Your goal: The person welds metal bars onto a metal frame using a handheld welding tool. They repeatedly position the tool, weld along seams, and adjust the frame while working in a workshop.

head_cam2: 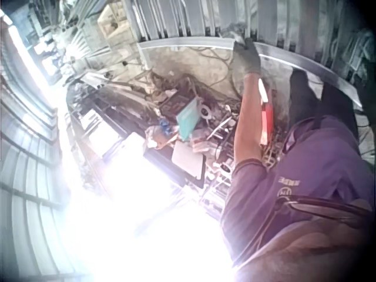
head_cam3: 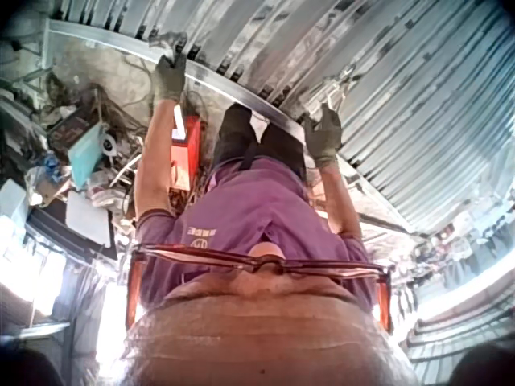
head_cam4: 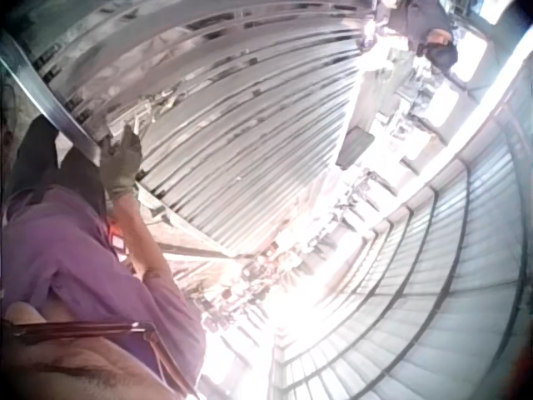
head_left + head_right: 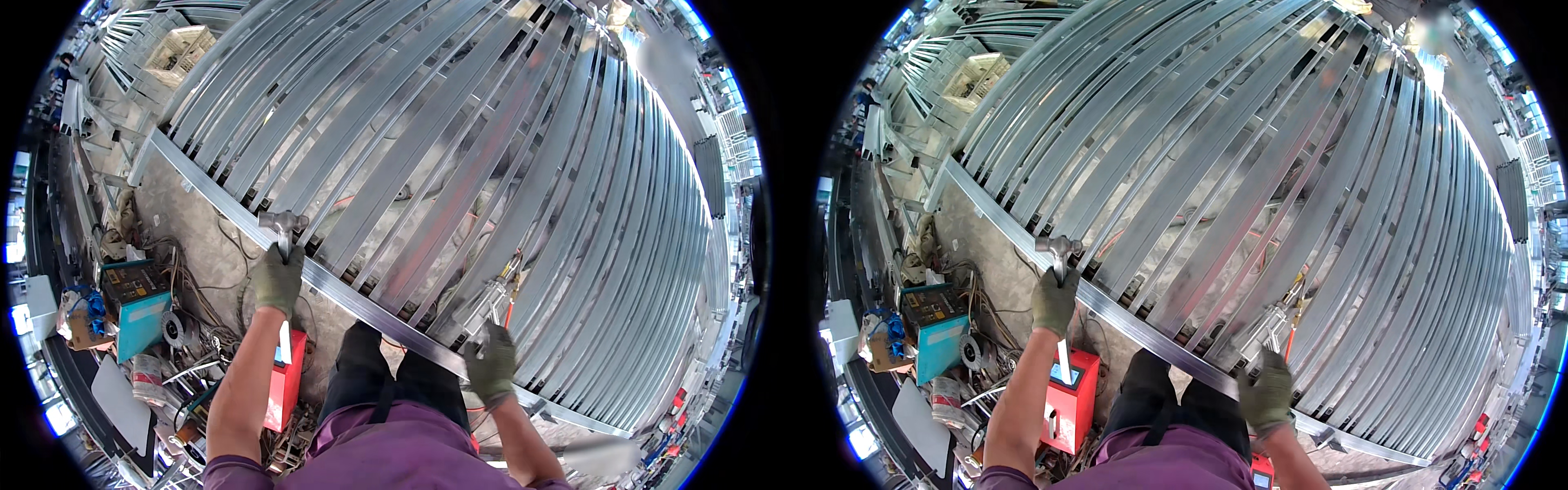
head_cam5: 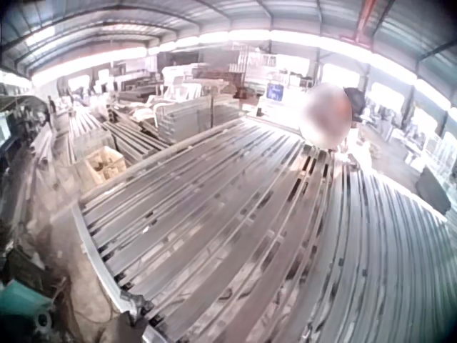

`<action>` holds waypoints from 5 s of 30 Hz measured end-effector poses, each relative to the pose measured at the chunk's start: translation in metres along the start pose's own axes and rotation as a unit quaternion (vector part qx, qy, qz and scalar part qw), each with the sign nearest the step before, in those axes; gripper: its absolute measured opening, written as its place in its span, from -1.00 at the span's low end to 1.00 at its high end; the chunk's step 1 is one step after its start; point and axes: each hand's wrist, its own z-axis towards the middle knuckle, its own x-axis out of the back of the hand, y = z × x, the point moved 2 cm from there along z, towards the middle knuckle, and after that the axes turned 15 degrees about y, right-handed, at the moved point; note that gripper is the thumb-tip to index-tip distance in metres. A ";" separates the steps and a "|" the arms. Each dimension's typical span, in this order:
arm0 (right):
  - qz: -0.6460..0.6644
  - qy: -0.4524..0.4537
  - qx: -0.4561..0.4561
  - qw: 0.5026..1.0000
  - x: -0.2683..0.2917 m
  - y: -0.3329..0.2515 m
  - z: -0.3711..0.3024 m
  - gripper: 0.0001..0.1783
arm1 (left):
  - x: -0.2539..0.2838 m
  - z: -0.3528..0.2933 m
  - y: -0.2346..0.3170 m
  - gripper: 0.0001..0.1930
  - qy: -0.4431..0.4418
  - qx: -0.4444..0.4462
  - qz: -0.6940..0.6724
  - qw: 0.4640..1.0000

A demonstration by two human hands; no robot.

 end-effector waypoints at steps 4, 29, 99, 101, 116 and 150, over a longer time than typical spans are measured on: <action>-0.166 -0.099 -0.087 0.977 -0.005 0.053 0.002 -0.06 | -0.042 0.033 -0.010 -0.65 0.144 -0.207 0.025 0.967; 0.360 -0.002 -0.280 0.890 0.081 0.107 0.072 -0.55 | -0.091 0.021 0.019 -0.41 0.154 -0.303 0.209 0.917; 0.331 -0.522 -0.052 0.785 -0.069 -0.052 0.152 -0.49 | -0.085 0.022 0.028 -0.43 0.151 -0.281 0.161 0.934; 0.323 -0.528 -0.066 0.783 -0.065 -0.053 0.153 -0.49 | -0.084 0.022 0.027 -0.42 0.162 -0.291 0.160 0.929; 0.317 -0.532 -0.069 0.782 -0.062 -0.052 0.154 -0.48 | -0.085 0.025 0.024 -0.43 0.185 -0.307 0.135 0.924; 0.382 -0.347 -0.193 0.835 0.035 0.044 0.094 -0.53 | -0.040 -0.069 0.086 -0.59 -0.299 0.138 -0.204 0.922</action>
